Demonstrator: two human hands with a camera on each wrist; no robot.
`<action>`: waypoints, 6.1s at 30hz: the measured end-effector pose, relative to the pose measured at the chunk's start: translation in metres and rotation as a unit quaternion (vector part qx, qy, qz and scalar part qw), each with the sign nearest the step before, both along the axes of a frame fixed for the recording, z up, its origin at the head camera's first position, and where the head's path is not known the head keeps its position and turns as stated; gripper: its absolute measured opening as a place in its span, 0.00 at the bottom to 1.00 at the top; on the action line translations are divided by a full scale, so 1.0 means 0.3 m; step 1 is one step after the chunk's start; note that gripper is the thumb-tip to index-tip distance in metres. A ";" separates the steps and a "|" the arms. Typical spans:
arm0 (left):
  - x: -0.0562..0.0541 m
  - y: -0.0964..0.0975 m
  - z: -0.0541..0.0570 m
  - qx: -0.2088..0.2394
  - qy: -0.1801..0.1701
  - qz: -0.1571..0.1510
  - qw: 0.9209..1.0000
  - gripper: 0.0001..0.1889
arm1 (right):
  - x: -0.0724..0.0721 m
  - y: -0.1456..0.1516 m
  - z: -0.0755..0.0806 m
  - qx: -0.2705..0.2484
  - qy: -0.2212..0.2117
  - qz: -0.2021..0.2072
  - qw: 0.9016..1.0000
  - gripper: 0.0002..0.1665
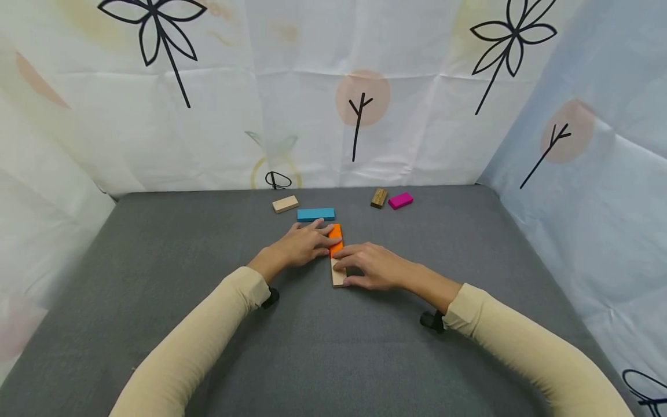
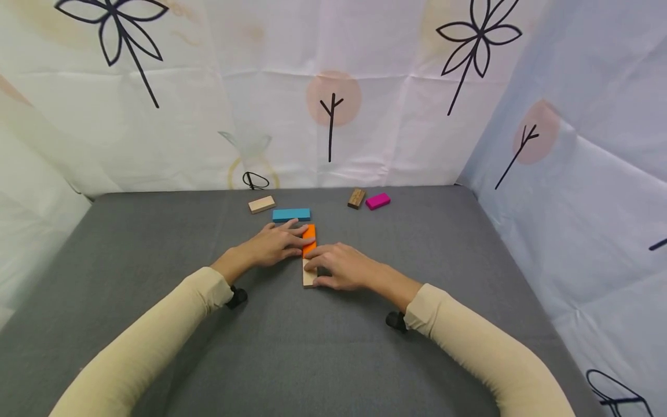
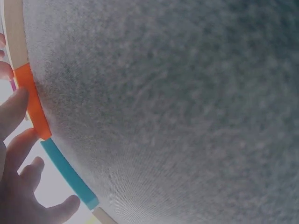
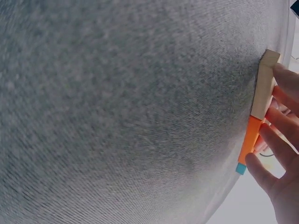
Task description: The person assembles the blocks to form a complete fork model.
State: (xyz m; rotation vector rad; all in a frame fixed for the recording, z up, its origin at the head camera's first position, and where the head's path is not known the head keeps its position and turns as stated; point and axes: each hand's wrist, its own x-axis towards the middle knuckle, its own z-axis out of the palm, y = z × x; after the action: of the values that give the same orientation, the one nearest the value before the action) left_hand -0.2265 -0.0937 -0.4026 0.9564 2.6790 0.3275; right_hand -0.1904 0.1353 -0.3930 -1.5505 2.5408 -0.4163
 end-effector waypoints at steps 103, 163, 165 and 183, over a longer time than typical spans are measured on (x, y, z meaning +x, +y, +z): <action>-0.047 -0.076 -0.009 -0.014 0.006 0.078 0.997 0.29 | -0.020 -0.028 0.014 0.011 -0.045 -0.049 0.998 0.23; -0.118 -0.249 0.000 -0.054 0.057 0.170 0.982 0.32 | -0.174 -0.066 -0.015 0.049 -0.070 -0.187 0.979 0.36; -0.114 -0.240 0.000 -0.054 0.067 0.162 0.983 0.32 | -0.174 -0.066 -0.016 0.047 -0.072 -0.188 0.978 0.36; -0.108 -0.176 0.000 -0.003 0.091 0.144 0.985 0.23 | -0.175 -0.064 -0.009 0.043 -0.077 -0.191 0.978 0.36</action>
State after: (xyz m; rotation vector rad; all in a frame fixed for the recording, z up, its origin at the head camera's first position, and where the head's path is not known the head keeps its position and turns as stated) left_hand -0.2589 -0.1466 -0.4027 0.6203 2.9883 0.3032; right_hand -0.2430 0.1161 -0.3957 -0.9546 2.6879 -0.4409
